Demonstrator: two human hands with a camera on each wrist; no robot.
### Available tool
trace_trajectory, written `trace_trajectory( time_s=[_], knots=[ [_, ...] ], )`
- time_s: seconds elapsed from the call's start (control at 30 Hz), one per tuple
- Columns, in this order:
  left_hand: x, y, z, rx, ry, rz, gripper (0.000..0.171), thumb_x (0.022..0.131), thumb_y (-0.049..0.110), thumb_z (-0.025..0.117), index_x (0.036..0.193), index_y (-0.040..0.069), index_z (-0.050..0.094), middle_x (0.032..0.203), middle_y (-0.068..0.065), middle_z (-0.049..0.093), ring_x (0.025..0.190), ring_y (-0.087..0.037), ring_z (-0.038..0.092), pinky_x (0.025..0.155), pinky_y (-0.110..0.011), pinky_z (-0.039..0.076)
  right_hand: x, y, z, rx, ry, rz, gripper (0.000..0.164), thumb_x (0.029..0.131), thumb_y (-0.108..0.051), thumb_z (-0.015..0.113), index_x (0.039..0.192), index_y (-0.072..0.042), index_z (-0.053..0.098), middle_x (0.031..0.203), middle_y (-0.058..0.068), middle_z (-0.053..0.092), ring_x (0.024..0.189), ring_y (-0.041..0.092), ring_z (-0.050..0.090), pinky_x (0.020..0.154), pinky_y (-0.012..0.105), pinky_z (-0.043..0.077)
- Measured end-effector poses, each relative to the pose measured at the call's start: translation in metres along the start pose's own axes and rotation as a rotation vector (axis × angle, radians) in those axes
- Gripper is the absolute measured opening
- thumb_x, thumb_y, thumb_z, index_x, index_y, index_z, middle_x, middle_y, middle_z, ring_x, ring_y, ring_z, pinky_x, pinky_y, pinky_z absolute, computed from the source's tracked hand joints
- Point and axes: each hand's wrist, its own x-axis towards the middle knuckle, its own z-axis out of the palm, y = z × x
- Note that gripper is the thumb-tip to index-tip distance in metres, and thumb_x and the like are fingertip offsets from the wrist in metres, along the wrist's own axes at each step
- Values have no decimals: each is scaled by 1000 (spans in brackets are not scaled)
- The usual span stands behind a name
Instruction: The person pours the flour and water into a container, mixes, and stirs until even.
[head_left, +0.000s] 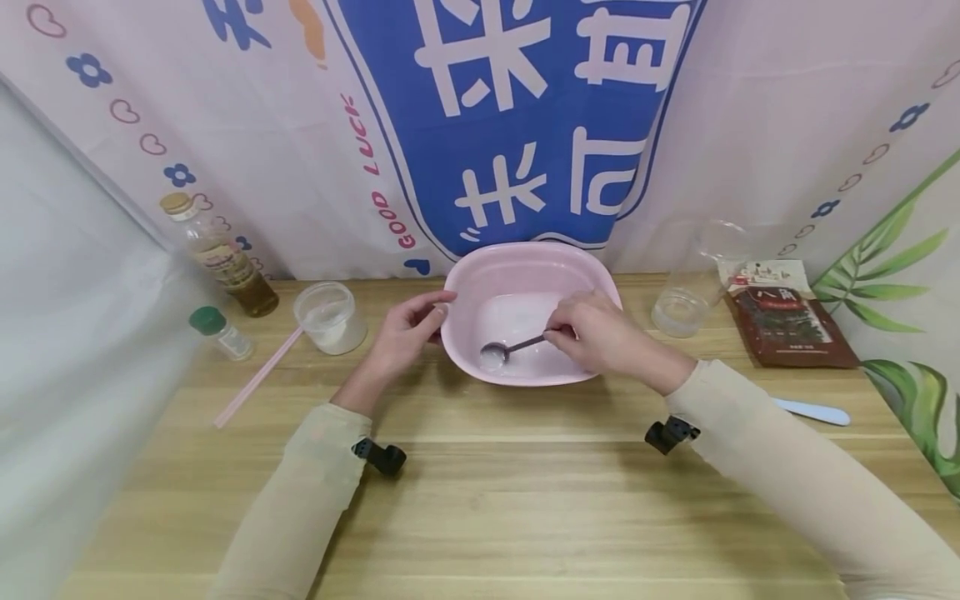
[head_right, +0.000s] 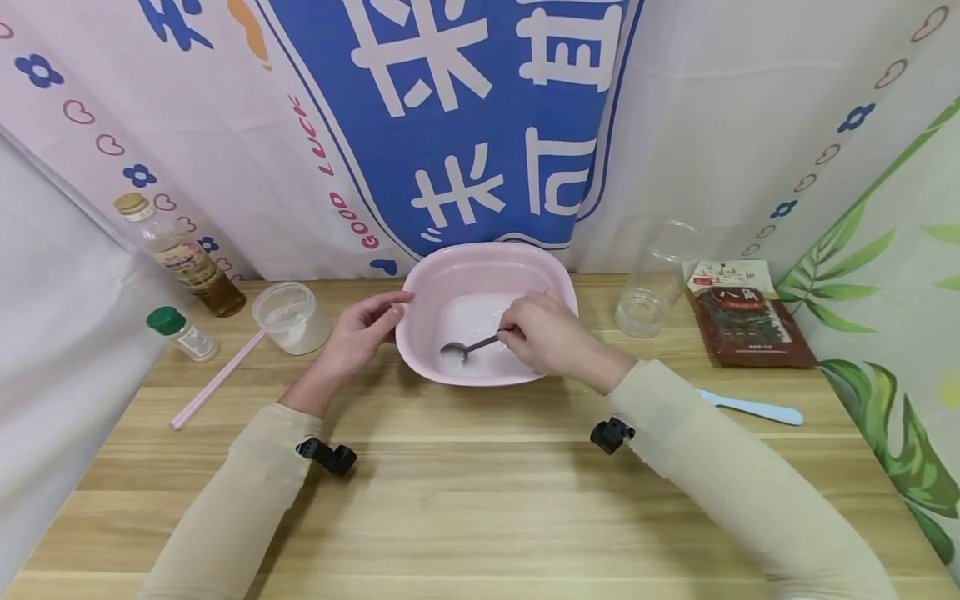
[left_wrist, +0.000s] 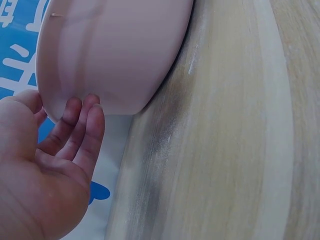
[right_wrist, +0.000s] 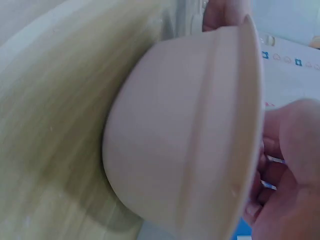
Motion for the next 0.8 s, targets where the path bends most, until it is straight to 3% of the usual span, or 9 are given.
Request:
trace_trajectory(
  time_s=[0.13, 0.27, 0.57, 0.7, 0.8],
  knots=[
    [1, 0, 0, -5, 3, 5, 38, 112, 15, 56, 146, -1, 64, 133, -31, 68, 86, -6, 70, 79, -24, 65, -2, 4, -5, -1, -4, -14, 10, 99, -9, 75, 91, -6, 81, 82, 2, 75, 82, 21, 64, 83, 42, 52],
    [0, 1, 0, 4, 7, 4, 37, 112, 15, 56, 145, 0, 64, 131, -31, 69, 86, -7, 70, 81, -27, 66, 1, 9, -4, -21, 44, 68, 12, 99, -11, 75, 93, -4, 83, 81, 4, 76, 80, 22, 66, 85, 43, 51],
    [0, 1, 2, 15, -1, 6, 36, 112, 15, 57, 144, 0, 65, 124, -31, 70, 85, -8, 71, 91, -55, 66, 5, 23, -7, -155, 122, 243, 17, 101, -11, 71, 100, 2, 82, 89, 15, 80, 89, 35, 66, 89, 50, 47],
    [0, 0, 1, 11, 4, 8, 36, 112, 15, 56, 144, 0, 65, 126, -30, 70, 85, -9, 70, 88, -48, 68, -3, 30, -22, -195, 98, 245, 17, 102, -9, 69, 100, 2, 81, 88, 16, 77, 89, 36, 65, 87, 50, 45],
    [0, 0, 0, 12, 3, 8, 36, 112, 15, 56, 144, 0, 65, 127, -30, 70, 85, -8, 70, 84, -36, 68, -11, 34, -32, -217, 62, 204, 16, 101, -8, 68, 99, 1, 82, 90, 15, 77, 92, 37, 66, 85, 50, 45]
  ],
)
